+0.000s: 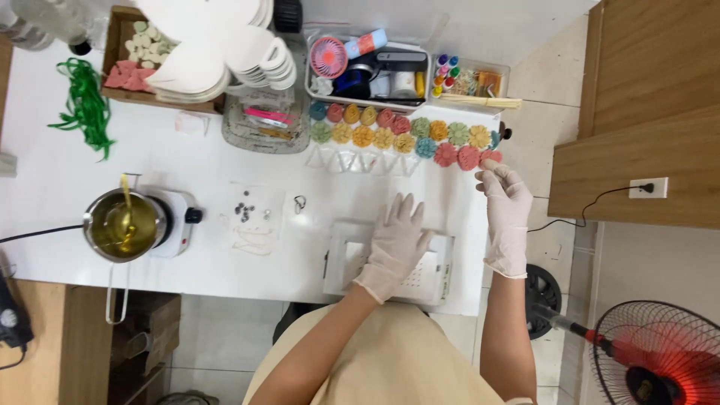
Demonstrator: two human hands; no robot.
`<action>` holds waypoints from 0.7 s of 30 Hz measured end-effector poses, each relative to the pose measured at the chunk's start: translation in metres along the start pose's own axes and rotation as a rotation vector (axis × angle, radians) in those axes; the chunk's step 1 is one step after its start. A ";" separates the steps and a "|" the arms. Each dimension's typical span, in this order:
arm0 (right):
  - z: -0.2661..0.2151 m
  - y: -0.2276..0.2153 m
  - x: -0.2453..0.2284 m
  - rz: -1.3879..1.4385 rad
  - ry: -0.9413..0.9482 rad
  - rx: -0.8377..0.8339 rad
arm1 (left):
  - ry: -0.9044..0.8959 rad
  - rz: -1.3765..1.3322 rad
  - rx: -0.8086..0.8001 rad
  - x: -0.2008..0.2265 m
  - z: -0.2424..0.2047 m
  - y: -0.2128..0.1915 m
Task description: Inspecting and organizing flower-shaped wax candle components on a workbench.
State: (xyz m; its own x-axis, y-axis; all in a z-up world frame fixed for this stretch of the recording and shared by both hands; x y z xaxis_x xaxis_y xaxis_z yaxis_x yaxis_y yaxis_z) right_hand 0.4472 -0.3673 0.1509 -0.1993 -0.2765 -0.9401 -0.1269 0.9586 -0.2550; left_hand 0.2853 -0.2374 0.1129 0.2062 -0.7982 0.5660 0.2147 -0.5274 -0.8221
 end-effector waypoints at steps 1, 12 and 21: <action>0.018 -0.007 -0.002 0.003 -0.036 0.000 | -0.029 0.001 -0.023 0.000 0.007 0.004; 0.162 0.015 0.074 -0.048 0.036 -0.155 | -0.100 -0.022 0.094 -0.003 0.019 -0.008; 0.133 0.082 0.047 -0.093 -0.050 -0.475 | -0.190 -0.103 0.358 0.000 0.006 -0.036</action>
State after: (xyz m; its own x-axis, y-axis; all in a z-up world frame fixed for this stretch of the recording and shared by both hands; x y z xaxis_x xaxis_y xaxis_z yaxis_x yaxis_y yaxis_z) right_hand 0.5561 -0.2921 0.0557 -0.1202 -0.3445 -0.9310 -0.5739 0.7893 -0.2180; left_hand 0.2830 -0.2166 0.1433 0.3315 -0.6612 0.6730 0.5550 -0.4402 -0.7059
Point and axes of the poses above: each hand's wrist, its own z-axis towards the middle knuckle, its own y-axis out of the palm, x = y × z, the point moved 3 cm from there along z, towards the middle knuckle, and after that the axes turned 5 degrees about x, right-handed, at the moved point
